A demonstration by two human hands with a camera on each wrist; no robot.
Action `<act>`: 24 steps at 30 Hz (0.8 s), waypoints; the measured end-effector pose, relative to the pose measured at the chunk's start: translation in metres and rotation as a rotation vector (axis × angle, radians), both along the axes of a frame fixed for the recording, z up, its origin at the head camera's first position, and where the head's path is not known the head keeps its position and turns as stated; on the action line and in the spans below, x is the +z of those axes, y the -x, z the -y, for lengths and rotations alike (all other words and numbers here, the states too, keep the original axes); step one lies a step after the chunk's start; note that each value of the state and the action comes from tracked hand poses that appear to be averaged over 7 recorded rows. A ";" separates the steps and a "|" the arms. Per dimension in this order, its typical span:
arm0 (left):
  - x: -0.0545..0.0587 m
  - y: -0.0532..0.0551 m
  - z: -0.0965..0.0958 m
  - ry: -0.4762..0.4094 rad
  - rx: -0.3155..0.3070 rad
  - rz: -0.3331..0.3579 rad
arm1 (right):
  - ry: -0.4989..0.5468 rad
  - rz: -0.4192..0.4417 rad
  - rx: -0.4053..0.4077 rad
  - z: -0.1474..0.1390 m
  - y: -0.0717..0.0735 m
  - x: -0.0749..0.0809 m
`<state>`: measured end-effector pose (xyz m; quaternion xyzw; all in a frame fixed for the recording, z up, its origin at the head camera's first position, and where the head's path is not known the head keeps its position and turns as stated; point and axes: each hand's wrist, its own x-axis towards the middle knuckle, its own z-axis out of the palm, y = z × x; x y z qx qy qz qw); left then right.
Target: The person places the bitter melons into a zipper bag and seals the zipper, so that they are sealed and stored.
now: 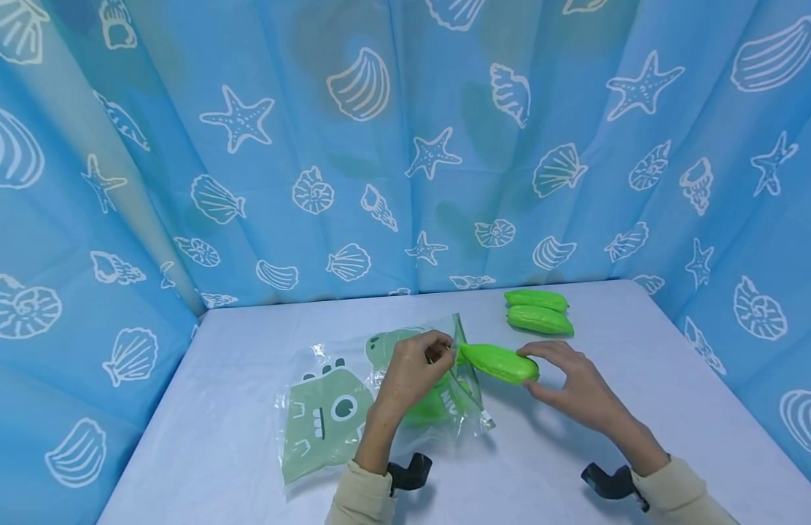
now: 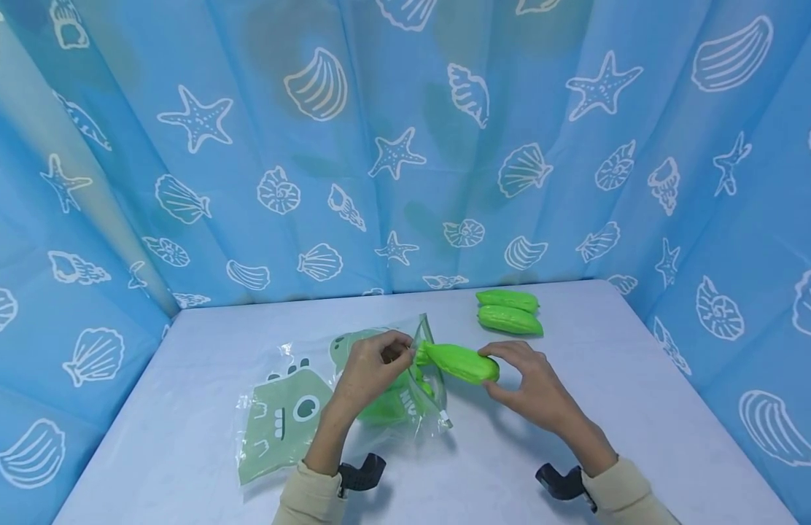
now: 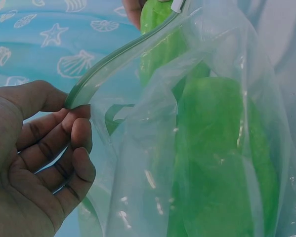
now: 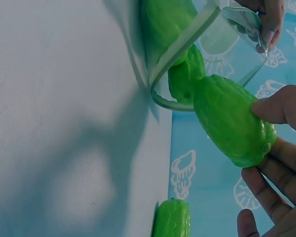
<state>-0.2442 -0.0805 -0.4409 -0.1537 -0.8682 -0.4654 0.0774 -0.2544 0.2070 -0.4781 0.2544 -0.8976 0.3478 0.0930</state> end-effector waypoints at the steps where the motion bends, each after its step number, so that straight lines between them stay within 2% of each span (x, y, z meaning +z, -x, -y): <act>1: 0.000 0.000 0.000 0.001 0.000 -0.002 | 0.003 0.001 0.004 0.000 0.000 0.000; 8: 0.000 0.001 -0.001 -0.011 -0.002 -0.010 | 0.010 0.007 0.049 0.003 -0.002 0.002; 19: 0.000 -0.002 -0.002 -0.001 -0.008 -0.003 | 0.009 0.021 0.113 0.019 -0.003 -0.008; 24: 0.001 -0.002 0.000 0.008 0.002 -0.002 | 0.007 -0.004 0.139 0.028 0.000 -0.008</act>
